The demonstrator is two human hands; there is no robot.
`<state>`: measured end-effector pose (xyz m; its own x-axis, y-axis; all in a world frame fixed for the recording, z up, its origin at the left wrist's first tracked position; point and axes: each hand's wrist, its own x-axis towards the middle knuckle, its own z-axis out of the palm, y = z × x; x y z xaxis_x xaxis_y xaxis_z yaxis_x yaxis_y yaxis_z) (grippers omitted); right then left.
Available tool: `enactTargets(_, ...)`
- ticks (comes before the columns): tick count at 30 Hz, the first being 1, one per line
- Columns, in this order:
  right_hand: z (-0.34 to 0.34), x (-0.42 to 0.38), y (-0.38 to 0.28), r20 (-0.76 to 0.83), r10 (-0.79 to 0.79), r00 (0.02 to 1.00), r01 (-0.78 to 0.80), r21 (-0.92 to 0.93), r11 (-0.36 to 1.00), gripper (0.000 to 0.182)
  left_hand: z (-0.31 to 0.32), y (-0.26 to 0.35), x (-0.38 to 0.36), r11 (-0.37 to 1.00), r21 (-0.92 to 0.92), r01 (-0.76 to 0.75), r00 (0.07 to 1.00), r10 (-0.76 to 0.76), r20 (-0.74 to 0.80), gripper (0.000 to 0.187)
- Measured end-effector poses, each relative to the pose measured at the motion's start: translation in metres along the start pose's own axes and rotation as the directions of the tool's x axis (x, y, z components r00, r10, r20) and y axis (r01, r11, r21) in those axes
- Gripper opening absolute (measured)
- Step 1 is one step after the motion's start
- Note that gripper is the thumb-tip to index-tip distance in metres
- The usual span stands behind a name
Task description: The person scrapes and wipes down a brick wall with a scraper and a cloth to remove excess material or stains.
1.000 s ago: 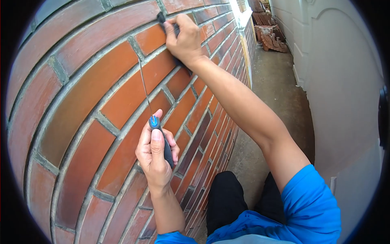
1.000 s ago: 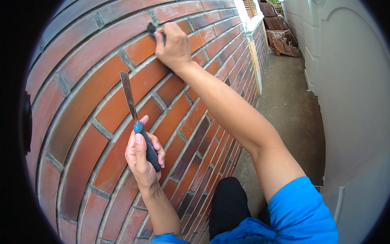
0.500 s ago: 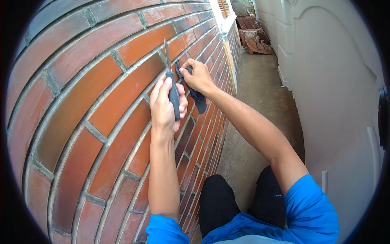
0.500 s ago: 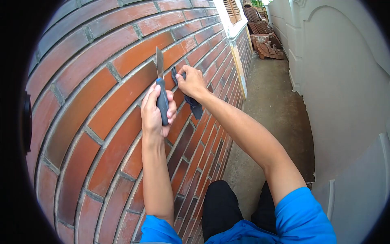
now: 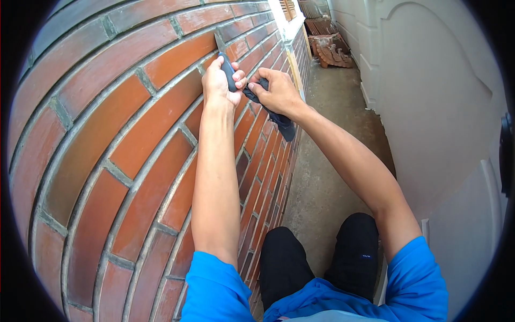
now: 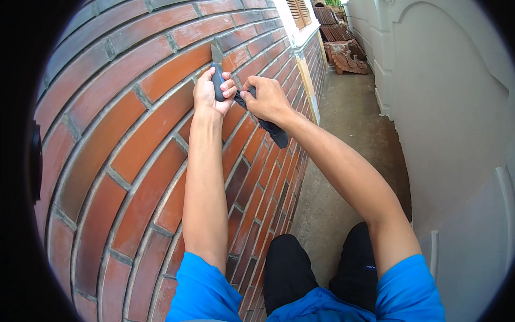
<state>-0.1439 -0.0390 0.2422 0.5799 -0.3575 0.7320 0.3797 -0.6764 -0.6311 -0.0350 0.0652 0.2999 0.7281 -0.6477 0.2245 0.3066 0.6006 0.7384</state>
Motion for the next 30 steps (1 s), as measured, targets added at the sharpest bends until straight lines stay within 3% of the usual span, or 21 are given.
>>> enactTargets(3, 0.0, -0.005, 0.005, -0.014, -0.115, 0.993, 0.114, -0.059, 0.992, 0.016, 0.007, -0.006, -0.011, 0.998, 0.01, -0.056, 0.998, 0.056, -0.031, 0.024)
enactTargets(11, -0.012, -0.016, 0.007, 0.058, -0.006, 0.998, 0.007, -0.018, 1.0, 0.015, 0.028, -0.013, -0.029, 0.982, 0.07, -0.175, 0.978, 0.182, -0.102, 0.024)
enactTargets(14, -0.014, -0.017, 0.012, 0.052, 0.005, 0.999, -0.005, -0.005, 1.0, 0.015, 0.023, -0.009, -0.02, 0.988, 0.056, -0.144, 0.985, 0.148, -0.091, 0.026)
enactTargets(15, -0.013, -0.018, 0.014, 0.046, 0.0, 0.999, -0.001, 0.004, 1.0, 0.015, 0.021, -0.002, -0.015, 0.998, -0.011, -0.068, 0.997, 0.068, -0.044, 0.017)
enactTargets(21, -0.016, -0.021, 0.019, 0.032, -0.066, 0.997, 0.067, -0.036, 0.997, 0.012, 0.015, -0.004, -0.014, 0.996, -0.039, -0.077, 0.995, 0.074, -0.06, 0.017)
enactTargets(24, -0.019, -0.024, 0.012, 0.07, 0.015, 0.997, -0.012, -0.05, 0.999, 0.012, 0.011, 0.001, -0.001, 0.999, -0.03, -0.033, 0.998, 0.032, -0.051, 0.019)
enactTargets(27, -0.018, -0.024, 0.014, 0.056, -0.01, 0.998, 0.013, -0.064, 0.998, 0.013, 0.018, 0.002, -0.003, 0.998, -0.059, -0.014, 0.999, 0.011, -0.053, 0.019)
enactTargets(30, -0.013, -0.024, 0.021, 0.035, -0.031, 0.999, 0.032, -0.027, 0.999, 0.013, 0.016, -0.002, -0.017, 0.996, -0.034, -0.082, 0.994, 0.08, -0.068, 0.019)
